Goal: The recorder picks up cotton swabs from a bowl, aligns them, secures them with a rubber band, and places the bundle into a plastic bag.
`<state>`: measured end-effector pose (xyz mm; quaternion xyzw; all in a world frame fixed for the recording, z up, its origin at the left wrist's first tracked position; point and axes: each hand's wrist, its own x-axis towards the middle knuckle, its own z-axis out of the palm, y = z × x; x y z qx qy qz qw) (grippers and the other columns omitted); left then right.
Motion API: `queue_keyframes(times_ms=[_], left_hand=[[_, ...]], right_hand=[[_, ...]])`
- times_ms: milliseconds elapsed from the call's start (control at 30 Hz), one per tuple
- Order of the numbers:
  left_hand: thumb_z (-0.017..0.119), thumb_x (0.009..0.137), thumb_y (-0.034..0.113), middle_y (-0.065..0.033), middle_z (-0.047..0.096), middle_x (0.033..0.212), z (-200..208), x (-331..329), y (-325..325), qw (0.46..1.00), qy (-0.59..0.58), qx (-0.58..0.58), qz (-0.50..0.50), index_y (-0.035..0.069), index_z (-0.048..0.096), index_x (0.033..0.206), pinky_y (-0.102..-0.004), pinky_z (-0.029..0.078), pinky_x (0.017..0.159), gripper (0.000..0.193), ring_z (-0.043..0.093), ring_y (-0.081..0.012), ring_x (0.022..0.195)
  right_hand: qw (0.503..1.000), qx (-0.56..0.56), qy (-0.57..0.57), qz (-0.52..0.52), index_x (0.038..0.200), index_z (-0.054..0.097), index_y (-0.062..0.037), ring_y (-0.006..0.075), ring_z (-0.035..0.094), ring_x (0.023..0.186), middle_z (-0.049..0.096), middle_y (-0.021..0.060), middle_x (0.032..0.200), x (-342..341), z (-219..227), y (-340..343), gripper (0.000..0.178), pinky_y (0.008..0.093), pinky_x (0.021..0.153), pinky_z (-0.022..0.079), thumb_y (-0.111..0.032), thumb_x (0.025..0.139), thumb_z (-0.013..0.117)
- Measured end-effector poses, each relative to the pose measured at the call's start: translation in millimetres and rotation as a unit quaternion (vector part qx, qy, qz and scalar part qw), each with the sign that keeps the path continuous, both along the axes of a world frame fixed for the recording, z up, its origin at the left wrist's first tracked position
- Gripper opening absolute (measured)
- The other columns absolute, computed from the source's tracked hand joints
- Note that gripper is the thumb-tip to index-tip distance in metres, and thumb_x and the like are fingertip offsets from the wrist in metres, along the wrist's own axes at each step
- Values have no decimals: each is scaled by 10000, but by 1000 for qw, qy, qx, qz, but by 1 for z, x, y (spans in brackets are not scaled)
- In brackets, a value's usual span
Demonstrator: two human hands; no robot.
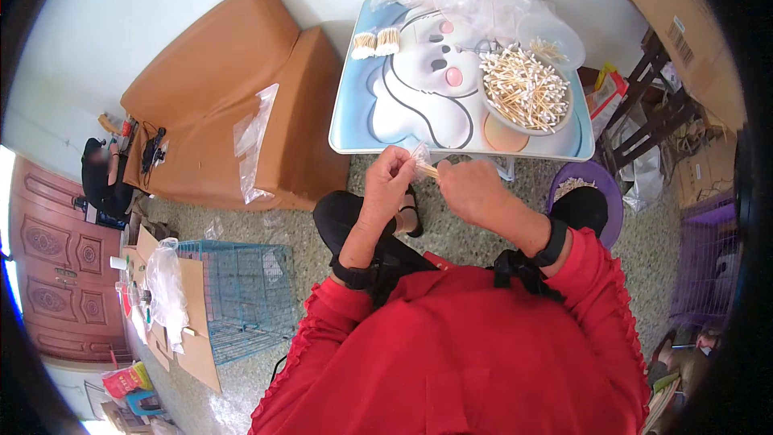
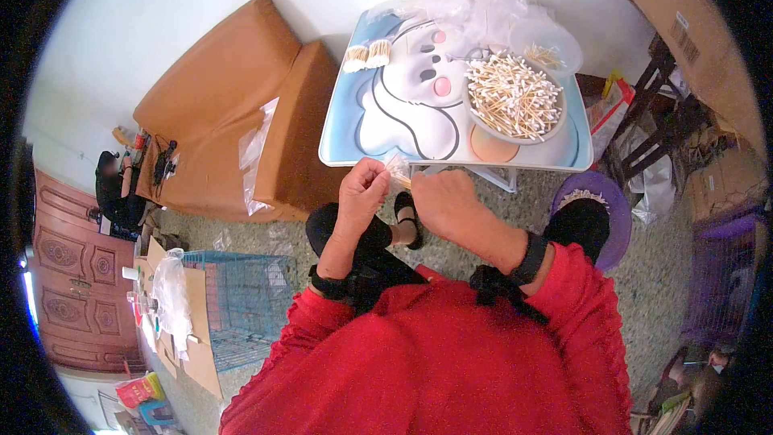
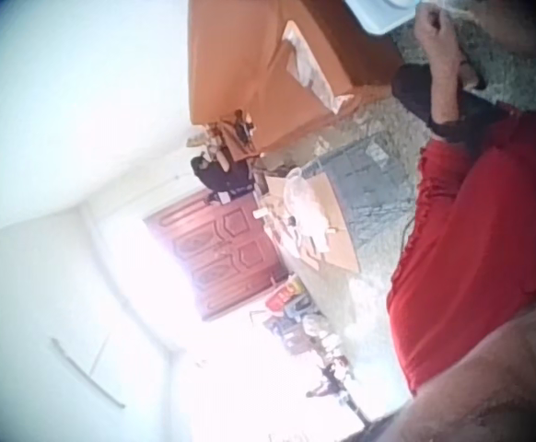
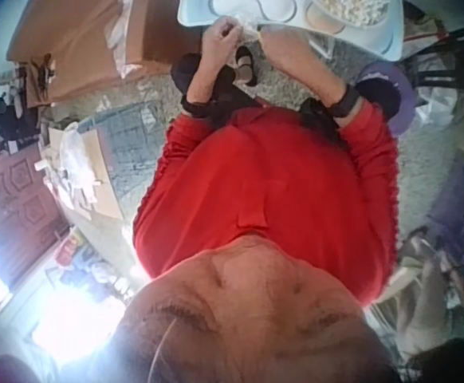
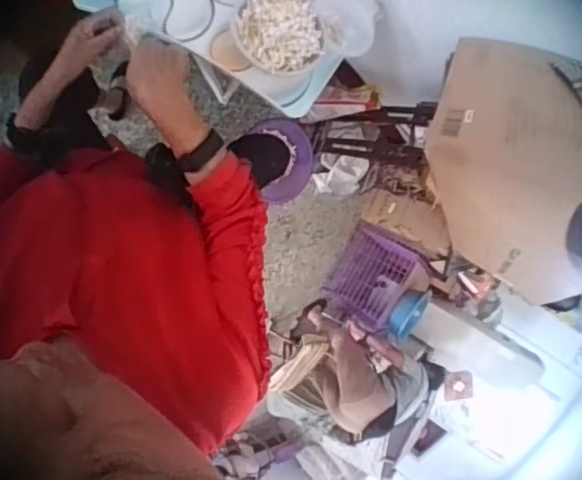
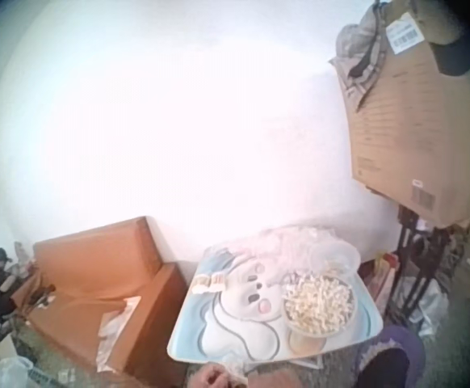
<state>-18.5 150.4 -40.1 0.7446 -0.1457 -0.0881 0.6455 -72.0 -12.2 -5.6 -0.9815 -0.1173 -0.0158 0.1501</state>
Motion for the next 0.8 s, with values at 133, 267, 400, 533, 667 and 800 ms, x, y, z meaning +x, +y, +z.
queue_keyframes(times_ms=[133, 267, 400, 533, 667, 800], left_hand=[[535, 865, 49, 58, 476, 644, 11, -12, 4, 999, -2, -8, -33, 38, 510, 829, -177, 328, 495, 45, 410, -6, 571], [526, 881, 74, 50, 484, 627, 17, -24, 9, 998, 4, -17, -67, 58, 507, 842, -167, 317, 462, 46, 407, -14, 530], [524, 884, 84, 39, 492, 625, 27, -35, 16, 997, 43, -34, -56, 56, 516, 850, -165, 322, 458, 45, 417, -22, 522], [534, 881, 96, 24, 502, 624, 22, -40, 22, 994, 73, -65, -55, 53, 523, 855, -170, 329, 450, 51, 427, -34, 509], [517, 885, 79, 30, 487, 609, 23, -46, 20, 990, 97, -86, -56, 48, 518, 862, -173, 300, 450, 38, 395, -25, 497], [521, 885, 84, 25, 491, 608, 22, -51, 17, 990, 98, -78, -57, 47, 519, 860, -169, 301, 448, 44, 401, -25, 495]], right_hand=[[999, -19, -10, 32, 778, 587, -14, 311, 635, 631, 628, 165, 674, 2, 12, -3, 117, 424, 558, 491, -115, 746, 537], [998, 15, -42, 35, 774, 589, -12, 321, 631, 642, 624, 167, 675, -1, 17, 0, 101, 415, 560, 492, -94, 720, 564], [992, 74, -86, 56, 847, 557, -9, 328, 626, 663, 617, 164, 682, -1, 17, 3, 164, 429, 563, 483, -128, 735, 580], [961, 247, -108, 64, 978, 526, -44, 339, 592, 742, 602, 149, 799, -3, 11, 3, 227, 417, 620, 453, -150, 786, 586], [949, 281, -127, 58, 955, 517, -42, 343, 581, 749, 589, 154, 807, -7, 8, 5, 187, 412, 632, 449, -118, 795, 574], [947, 292, -128, 49, 896, 492, -33, 363, 577, 724, 579, 162, 767, -7, -6, 14, 144, 434, 624, 449, -150, 818, 523]])
